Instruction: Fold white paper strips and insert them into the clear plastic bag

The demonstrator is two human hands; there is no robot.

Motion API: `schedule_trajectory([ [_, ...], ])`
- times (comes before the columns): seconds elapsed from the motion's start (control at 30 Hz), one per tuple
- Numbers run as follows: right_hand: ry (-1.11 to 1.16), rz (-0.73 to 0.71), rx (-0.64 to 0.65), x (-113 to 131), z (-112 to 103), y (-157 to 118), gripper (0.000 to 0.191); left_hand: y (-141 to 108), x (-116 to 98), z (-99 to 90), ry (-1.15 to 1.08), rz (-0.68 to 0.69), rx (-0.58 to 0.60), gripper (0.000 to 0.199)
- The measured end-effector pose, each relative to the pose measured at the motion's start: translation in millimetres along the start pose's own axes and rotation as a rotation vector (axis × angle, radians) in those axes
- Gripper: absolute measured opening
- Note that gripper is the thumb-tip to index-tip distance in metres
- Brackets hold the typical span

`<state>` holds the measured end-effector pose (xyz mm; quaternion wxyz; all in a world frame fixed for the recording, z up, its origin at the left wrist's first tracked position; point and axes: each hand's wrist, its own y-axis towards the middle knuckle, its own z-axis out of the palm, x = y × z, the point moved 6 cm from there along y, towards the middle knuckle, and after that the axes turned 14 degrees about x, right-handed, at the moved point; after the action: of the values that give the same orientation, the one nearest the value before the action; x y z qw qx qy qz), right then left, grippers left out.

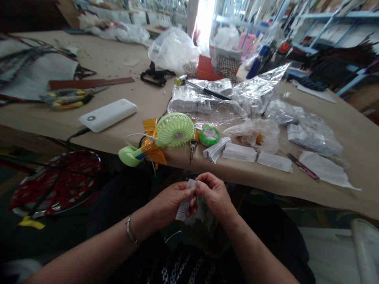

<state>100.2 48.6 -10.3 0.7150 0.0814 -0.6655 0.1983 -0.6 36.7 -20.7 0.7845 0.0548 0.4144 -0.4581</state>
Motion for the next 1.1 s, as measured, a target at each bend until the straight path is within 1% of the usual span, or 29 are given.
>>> schedule_trajectory([
  [0.1, 0.197, 0.058, 0.093, -4.3, 11.2, 7.8, 0.014, -0.8, -5.4, -1.2, 0.04, 0.043, -0.015, 0.027],
  [0.17, 0.252, 0.058, 0.114, -3.9, 15.8, 11.3, 0.013, -1.6, -8.2, -2.9, 0.07, 0.068, -0.031, 0.03],
  [0.27, 0.265, 0.048, 0.125, -2.9, 18.7, 15.0, 0.013, -2.6, -11.8, -5.3, 0.137, 0.097, -0.051, 0.032],
  [0.4, 0.226, 0.027, 0.134, -0.9, 18.3, 19.0, 0.015, -3.2, -16.8, -8.5, 0.245, 0.124, -0.088, 0.032],
  [0.6, 0.191, 0.001, 0.104, 3.6, 16.6, 24.5, 0.015, -0.5, -22.0, -10.4, 0.279, 0.16, -0.109, 0.031],
  [0.7, 0.126, -0.019, 0.037, 7.9, 11.6, 27.2, 0.017, 1.2, -27.4, -11.7, 0.33, 0.184, -0.123, 0.028],
  [0.77, 0.046, -0.055, -0.011, 13.3, 6.6, 28.8, 0.016, 1.0, -34.0, -13.8, 0.402, 0.221, -0.152, 0.025],
  [0.87, -0.125, -0.111, -0.071, 22.3, -0.5, 30.4, 0.013, -3.2, -46.6, -18.8, 0.58, 0.286, -0.263, 0.02],
  [0.93, -0.24, -0.121, -0.105, 26.4, -3.9, 30.8, 0.012, -7.1, -53.4, -20.4, 0.706, 0.311, -0.337, 0.019],
  [1.0, -0.314, -0.115, -0.131, 28.6, -5.8, 31.0, 0.012, -10.5, -58.1, -20.2, 0.787, 0.338, -0.382, 0.019],
  [1.1, -0.375, -0.119, -0.147, 31.2, -6.2, 31.4, 0.013, -14.1, -62.9, -19.8, 0.845, 0.389, -0.423, 0.019],
])
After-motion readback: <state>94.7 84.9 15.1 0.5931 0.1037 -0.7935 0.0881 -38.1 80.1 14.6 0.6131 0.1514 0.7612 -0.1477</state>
